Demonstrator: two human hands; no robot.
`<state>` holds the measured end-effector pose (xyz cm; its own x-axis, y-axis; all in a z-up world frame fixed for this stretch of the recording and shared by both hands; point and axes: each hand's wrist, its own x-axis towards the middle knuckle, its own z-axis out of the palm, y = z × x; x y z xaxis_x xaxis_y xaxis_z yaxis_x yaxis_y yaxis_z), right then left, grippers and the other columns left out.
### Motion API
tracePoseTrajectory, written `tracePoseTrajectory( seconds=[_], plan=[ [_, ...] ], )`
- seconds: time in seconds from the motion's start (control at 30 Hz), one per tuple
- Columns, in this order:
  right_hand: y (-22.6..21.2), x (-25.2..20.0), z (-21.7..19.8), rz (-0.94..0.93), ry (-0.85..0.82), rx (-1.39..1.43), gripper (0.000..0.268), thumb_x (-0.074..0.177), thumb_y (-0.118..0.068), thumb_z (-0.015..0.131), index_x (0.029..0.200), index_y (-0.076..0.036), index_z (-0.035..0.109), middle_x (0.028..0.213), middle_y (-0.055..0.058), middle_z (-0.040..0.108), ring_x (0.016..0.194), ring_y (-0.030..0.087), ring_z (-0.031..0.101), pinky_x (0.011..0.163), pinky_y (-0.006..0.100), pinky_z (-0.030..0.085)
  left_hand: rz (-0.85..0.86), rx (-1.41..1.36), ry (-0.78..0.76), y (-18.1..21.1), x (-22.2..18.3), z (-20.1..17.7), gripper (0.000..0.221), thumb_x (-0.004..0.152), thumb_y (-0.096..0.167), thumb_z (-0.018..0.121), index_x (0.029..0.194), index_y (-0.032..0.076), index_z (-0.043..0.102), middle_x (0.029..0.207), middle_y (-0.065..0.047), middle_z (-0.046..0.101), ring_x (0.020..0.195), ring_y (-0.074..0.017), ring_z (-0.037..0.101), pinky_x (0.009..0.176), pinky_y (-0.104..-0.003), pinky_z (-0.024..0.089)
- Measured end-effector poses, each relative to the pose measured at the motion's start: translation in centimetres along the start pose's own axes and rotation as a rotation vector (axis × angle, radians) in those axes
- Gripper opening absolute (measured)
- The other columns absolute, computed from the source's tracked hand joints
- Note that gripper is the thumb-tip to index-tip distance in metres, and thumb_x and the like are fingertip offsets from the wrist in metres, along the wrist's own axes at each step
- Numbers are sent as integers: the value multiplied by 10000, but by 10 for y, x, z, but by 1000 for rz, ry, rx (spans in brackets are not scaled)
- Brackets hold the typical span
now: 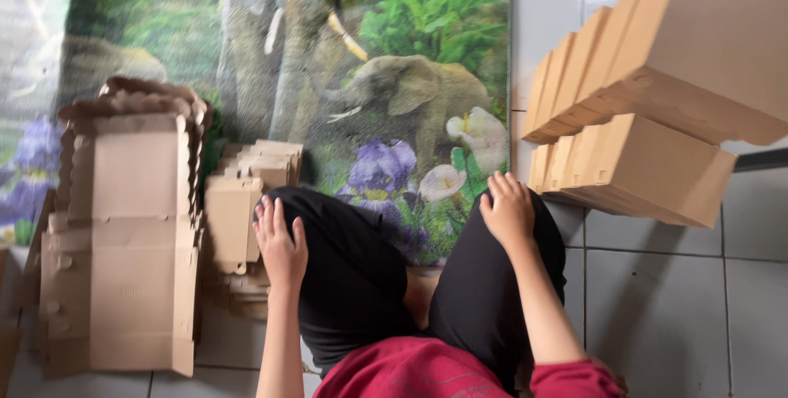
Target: The person folds cardboard sheets into boxes by hand while sitting on the floor.
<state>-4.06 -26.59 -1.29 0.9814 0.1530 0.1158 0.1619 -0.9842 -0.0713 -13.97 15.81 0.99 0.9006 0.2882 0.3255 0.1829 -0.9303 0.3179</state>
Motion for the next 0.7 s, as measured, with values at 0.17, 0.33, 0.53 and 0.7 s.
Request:
tracePoseTrajectory(
  seconds=[0.17, 0.33, 0.53, 0.7],
  plan=[
    [37, 51, 63, 191, -443, -58, 419, 832, -504, 465, 1003, -239, 742, 1003, 39, 719, 1009, 270, 661, 869, 435, 483, -94, -59, 126, 9, 6, 3, 508, 855, 225, 617, 1342, 111, 533, 1423, -105, 473, 1307, -283, 444, 1088, -431, 324],
    [34, 64, 69, 234, -634, -148, 485, 828, -486, 406, 1000, -200, 758, 979, 108, 733, 1010, 320, 659, 838, 431, 452, -246, -427, 298, -3, 6, -5, 378, 853, 7, 556, 1190, 157, 636, 1257, -13, 611, 1197, -203, 553, 1080, -346, 360],
    [25, 59, 46, 297, -530, -150, 437, 840, -529, 412, 1019, -302, 740, 980, 27, 735, 1020, 278, 647, 860, 389, 453, -849, -489, 466, -147, -35, 45, 182, 881, 121, 583, 1017, 234, 626, 960, 46, 576, 831, -135, 638, 718, -267, 540],
    [-3, 60, -5, 368, -627, -79, 469, 880, -424, 400, 1132, -195, 722, 1081, 135, 722, 1106, 330, 612, 938, 396, 446, -750, -103, 7, -214, -57, 74, 378, 816, 91, 619, 1184, 121, 543, 1165, -107, 456, 1089, -341, 507, 973, -426, 402]
  ],
)
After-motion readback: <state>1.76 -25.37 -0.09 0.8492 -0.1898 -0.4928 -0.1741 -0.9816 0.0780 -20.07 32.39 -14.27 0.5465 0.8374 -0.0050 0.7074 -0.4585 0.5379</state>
